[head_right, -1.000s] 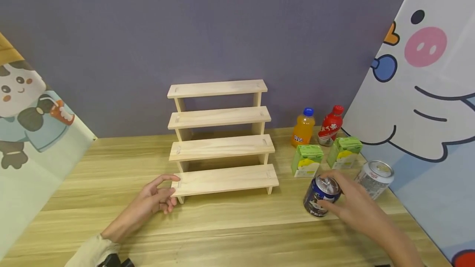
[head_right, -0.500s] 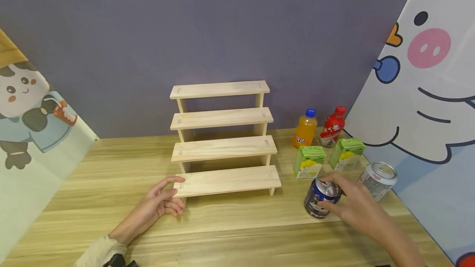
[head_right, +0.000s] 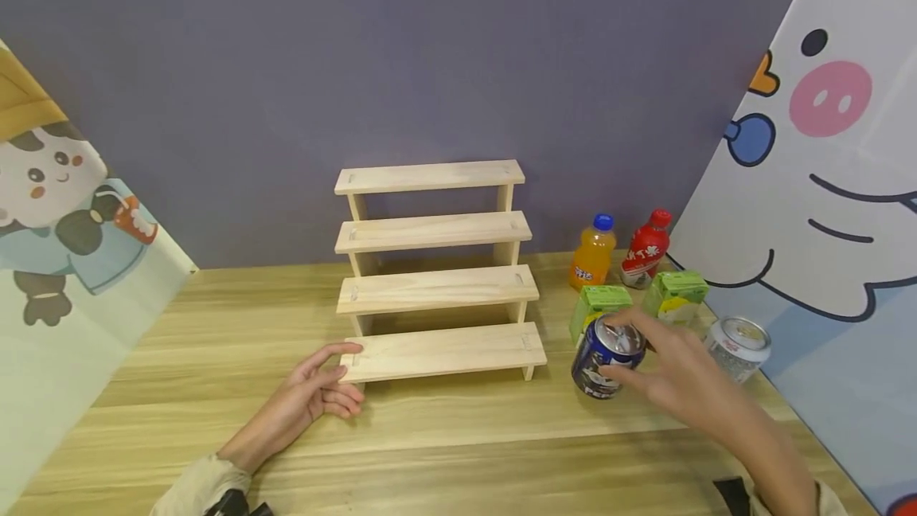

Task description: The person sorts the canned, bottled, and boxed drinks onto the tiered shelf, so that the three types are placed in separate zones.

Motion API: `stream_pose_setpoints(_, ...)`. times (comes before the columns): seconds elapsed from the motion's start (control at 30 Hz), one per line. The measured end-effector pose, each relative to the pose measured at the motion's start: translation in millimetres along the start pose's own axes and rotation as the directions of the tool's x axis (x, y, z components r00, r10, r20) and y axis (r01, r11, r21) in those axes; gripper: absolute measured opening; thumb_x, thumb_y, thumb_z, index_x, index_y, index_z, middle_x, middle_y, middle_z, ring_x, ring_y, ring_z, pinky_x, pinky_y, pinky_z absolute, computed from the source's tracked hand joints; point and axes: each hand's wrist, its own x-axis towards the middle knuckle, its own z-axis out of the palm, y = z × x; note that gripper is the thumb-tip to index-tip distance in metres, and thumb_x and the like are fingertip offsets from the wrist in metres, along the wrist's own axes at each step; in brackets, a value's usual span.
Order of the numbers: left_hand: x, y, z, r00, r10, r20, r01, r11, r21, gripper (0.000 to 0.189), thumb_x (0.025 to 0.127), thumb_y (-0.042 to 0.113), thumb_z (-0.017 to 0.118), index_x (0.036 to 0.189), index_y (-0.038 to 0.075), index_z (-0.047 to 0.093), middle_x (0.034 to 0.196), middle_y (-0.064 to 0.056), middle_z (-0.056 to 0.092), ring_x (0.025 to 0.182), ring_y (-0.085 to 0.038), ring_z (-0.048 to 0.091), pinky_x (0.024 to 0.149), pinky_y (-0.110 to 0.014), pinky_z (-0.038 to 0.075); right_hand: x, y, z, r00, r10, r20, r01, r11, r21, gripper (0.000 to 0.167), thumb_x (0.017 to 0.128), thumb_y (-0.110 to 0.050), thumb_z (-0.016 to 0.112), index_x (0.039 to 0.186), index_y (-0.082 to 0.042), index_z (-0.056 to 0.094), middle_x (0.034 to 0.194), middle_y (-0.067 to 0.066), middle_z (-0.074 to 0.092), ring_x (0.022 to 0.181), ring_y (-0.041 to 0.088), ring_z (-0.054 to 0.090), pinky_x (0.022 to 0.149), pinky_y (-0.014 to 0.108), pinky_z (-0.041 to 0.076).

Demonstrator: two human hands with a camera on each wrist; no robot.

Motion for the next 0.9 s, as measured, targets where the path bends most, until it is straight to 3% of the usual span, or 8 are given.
stream_pose_setpoints(0.17,1.7,-2.8,-1.1,1.000,-0.003,-0.008,0.003,1.000,0.003,0.044,0.109,0.010,0.035,0.152,0.003,0.027,0.102,-0.019,0.073,0.090,-0.027,0.073,0.080,-0.038,0.062,20.5,-9,-6,0.996,-0.085,-0.014,0.085,0.996,-0.009,0.054,0.072,-0.021,0.091,0.118,-0.015,0.064,0.105,0.008,0.073,0.086,0.028,0.071,0.065,0.039,0.061)
stream_pose_setpoints(0.4,2.9,-3.7,-2.4,1.000,0.004,-0.004,-0.004,1.000,-0.017,0.045,0.110,0.011,0.034,0.153,0.002,0.025,0.101,-0.019,0.073,0.091,-0.027,0.073,0.081,-0.040,0.062,51.9,-27,-18,0.992,-0.129,-0.013,0.130,0.991,0.023,0.055,0.074,-0.020,0.090,0.121,-0.015,0.063,0.113,0.009,0.072,0.095,0.036,0.070,0.071,0.049,0.061)
stream_pose_setpoints(0.53,2.5,-4.6,-1.8,1.000,0.018,0.012,-0.018,1.000,-0.024,0.044,0.110,0.008,0.032,0.153,0.001,0.025,0.102,-0.019,0.073,0.091,-0.028,0.073,0.082,-0.041,0.061,70.5,-35,-24,0.973,-0.224,-0.050,0.224,0.974,-0.021,0.059,0.069,-0.019,0.093,0.121,-0.014,0.064,0.110,0.009,0.072,0.069,0.016,0.064,0.058,0.031,0.058)
stream_pose_setpoints(0.6,2.2,-4.4,-1.4,1.000,0.026,0.014,-0.026,0.999,-0.025,0.044,0.109,0.007,0.032,0.152,0.001,0.026,0.102,-0.020,0.073,0.091,-0.028,0.073,0.081,-0.041,0.062,80.0,-39,-27,0.964,-0.258,-0.071,0.255,0.966,-0.050,0.061,0.068,-0.019,0.093,0.122,-0.016,0.065,0.107,0.004,0.072,0.055,0.006,0.048,0.047,0.021,0.045)
stream_pose_setpoints(0.63,2.0,-4.4,-1.3,0.999,0.029,0.013,-0.029,0.999,-0.025,0.043,0.109,0.007,0.032,0.152,0.000,0.027,0.102,-0.020,0.073,0.091,-0.028,0.073,0.081,-0.041,0.062,85.1,-41,-29,0.959,-0.270,-0.079,0.267,0.962,-0.055,0.061,0.068,-0.019,0.093,0.122,-0.016,0.065,0.107,0.002,0.072,0.053,0.004,0.040,0.045,0.018,0.038)
stream_pose_setpoints(0.77,1.0,-2.8,-0.4,1.000,0.018,-0.002,-0.018,1.000,-0.023,0.043,0.109,0.009,0.034,0.152,0.002,0.028,0.101,-0.020,0.073,0.090,-0.028,0.074,0.081,-0.040,0.062,106.8,-52,-35,0.946,-0.304,-0.116,0.301,0.952,-0.049,0.058,0.070,-0.018,0.092,0.122,-0.019,0.066,0.100,-0.005,0.071,0.051,0.003,0.036,0.042,0.018,0.029)
stream_pose_setpoints(0.9,-0.4,-2.5,0.3,1.000,0.006,-0.012,-0.006,1.000,-0.021,0.044,0.110,0.010,0.035,0.152,0.002,0.028,0.101,-0.020,0.073,0.090,-0.028,0.073,0.081,-0.041,0.062,129.5,-64,-37,0.925,-0.346,-0.155,0.346,0.938,-0.031,0.055,0.072,-0.016,0.091,0.122,-0.017,0.068,0.106,-0.003,0.072,0.058,0.006,0.050,0.049,0.012,0.036)
